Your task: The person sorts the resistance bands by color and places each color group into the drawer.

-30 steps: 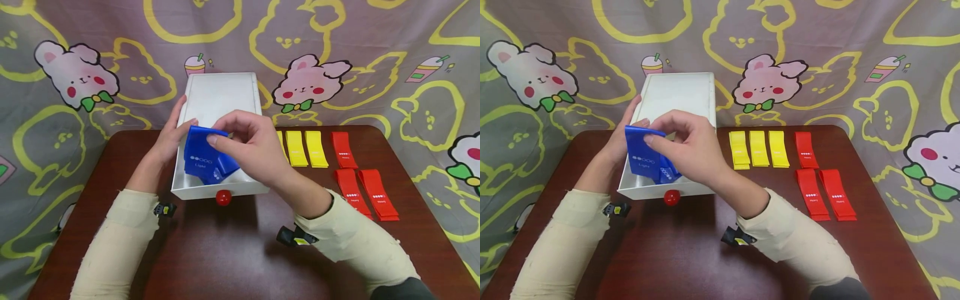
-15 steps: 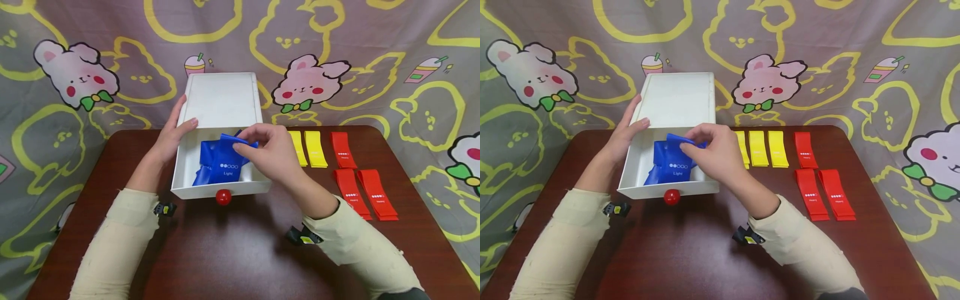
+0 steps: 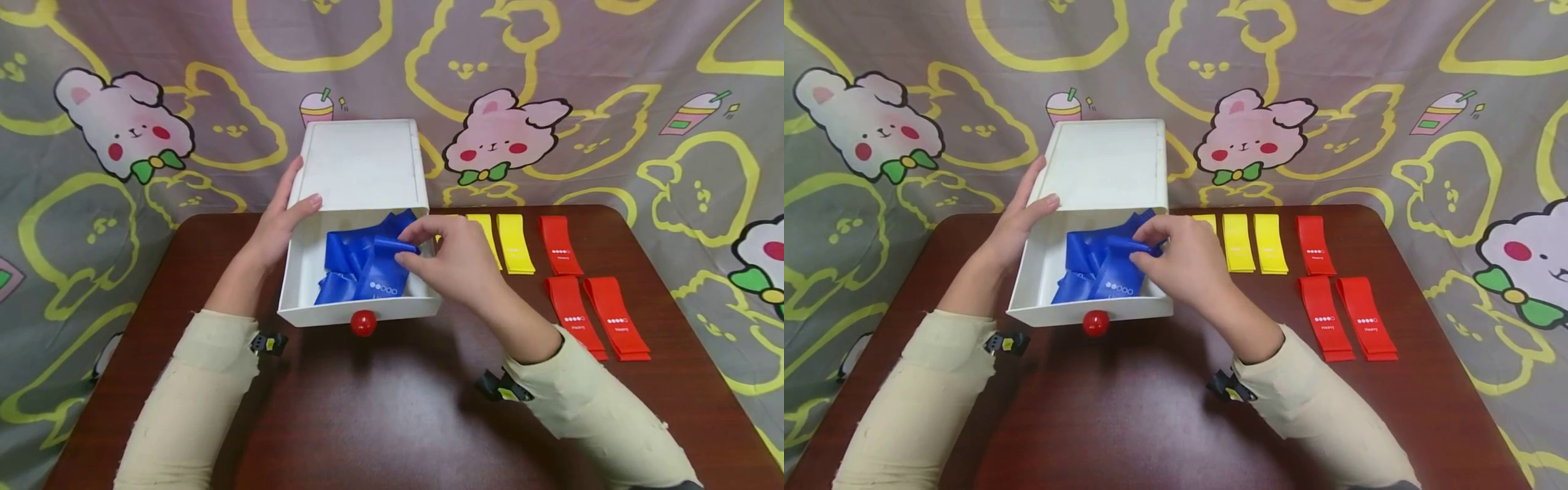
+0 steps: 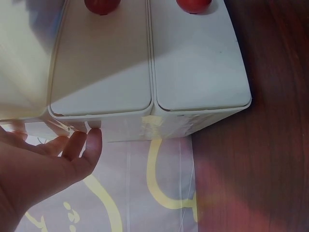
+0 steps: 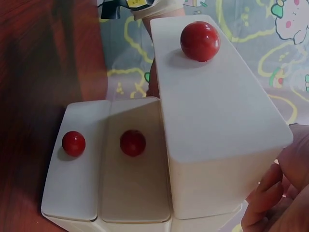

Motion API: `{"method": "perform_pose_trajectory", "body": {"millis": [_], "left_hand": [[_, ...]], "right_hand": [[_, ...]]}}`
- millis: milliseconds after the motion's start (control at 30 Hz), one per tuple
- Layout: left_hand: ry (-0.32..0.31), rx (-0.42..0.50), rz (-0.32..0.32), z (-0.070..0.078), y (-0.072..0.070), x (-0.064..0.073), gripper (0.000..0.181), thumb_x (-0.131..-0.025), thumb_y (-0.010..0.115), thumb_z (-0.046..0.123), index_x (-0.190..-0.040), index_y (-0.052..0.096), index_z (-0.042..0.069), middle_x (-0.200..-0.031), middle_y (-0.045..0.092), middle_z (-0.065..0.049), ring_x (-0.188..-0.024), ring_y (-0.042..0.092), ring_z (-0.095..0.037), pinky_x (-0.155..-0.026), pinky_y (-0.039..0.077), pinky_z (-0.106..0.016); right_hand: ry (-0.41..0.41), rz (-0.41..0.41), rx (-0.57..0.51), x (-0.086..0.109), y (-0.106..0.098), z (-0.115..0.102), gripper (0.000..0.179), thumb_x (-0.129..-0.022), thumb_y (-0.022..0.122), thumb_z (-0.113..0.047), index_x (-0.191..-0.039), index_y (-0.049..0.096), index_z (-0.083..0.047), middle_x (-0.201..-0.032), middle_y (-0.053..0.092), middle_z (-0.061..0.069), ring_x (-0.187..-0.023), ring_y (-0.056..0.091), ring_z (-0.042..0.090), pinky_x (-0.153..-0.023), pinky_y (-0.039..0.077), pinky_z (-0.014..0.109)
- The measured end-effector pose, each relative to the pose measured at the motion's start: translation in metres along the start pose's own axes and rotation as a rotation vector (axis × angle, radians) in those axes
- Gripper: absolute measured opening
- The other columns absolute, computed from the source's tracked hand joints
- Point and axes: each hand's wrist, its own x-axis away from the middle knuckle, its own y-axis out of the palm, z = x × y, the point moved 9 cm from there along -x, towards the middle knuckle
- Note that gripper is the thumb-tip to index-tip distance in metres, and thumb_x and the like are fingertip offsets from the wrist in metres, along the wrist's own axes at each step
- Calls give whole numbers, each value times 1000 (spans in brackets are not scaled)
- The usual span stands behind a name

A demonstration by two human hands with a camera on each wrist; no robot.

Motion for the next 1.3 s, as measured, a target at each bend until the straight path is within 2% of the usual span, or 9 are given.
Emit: {"method": "perform_pose_trajectory", "body": {"millis": [133, 300, 467, 600, 700, 933, 1133, 1300], "left_hand": [[-1, 2, -1, 0, 0, -1, 78, -96, 59, 44, -159, 14, 42, -158, 23, -5, -123, 49, -36, -89, 52, -52], [-1, 8, -6, 0, 0, 0, 77, -96, 58, 43, -159, 13, 42, -158, 23, -5, -122, 49, -36, -87, 53, -50], [-4, 10, -11, 3, 0, 1, 78, -96, 59, 43, -159, 13, 41, -159, 21, -6, -123, 48, -36, -90, 51, -51], [-15, 2, -12, 4, -2, 3, 78, -96, 58, 44, -159, 12, 42, -160, 19, -6, -126, 45, -36, -94, 47, -55], [-16, 1, -12, 5, -2, 4, 78, -97, 58, 43, -159, 12, 41, -160, 19, -4, -126, 44, -36, -96, 46, -57], [7, -17, -16, 10, -1, 3, 77, -97, 59, 40, -160, 15, 39, -161, 19, -2, -129, 44, -35, -95, 46, -57], [-20, -25, -14, 6, -3, 3, 76, -97, 60, 41, -160, 17, 37, -161, 18, -3, -130, 41, -35, -100, 42, -57], [-30, -10, -30, 5, -4, 2, 76, -97, 61, 41, -159, 17, 37, -160, 19, -3, -129, 42, -35, -100, 42, -58]], "right_hand": [[-7, 27, 23, 5, -5, 1, 23, -83, 83, -20, -103, 77, -12, -97, 72, 0, -59, 51, 21, -54, 45, 35], [-37, 134, -7, 17, -17, 1, 17, -85, 81, -19, -100, 77, -12, -94, 72, -3, -55, 49, 18, -49, 43, 33], [-138, 263, -125, 40, -32, -3, 12, -85, 81, -14, -97, 78, -12, -77, 67, -9, -50, 46, 13, -44, 39, 29], [-234, 313, -254, 62, -36, -8, 14, -84, 80, -6, -97, 77, -10, -70, 60, -9, -52, 48, 12, -44, 40, 27], [-278, 310, -313, 76, -33, -12, 17, -82, 79, -1, -98, 77, -8, -77, 64, -7, -55, 50, 12, -46, 42, 26], [-302, 318, -354, 99, -22, -19, 20, -80, 80, 0, -96, 76, -11, -85, 69, -3, -56, 51, 10, -46, 42, 24], [-377, 308, -411, 111, -4, -27, 24, -78, 81, 2, -99, 76, -9, -85, 71, 2, -53, 50, 5, -45, 43, 21], [-427, 299, -399, 114, 11, -32, 23, -79, 82, -1, -100, 77, -8, -87, 72, 3, -52, 48, 2, -46, 43, 18]]}}
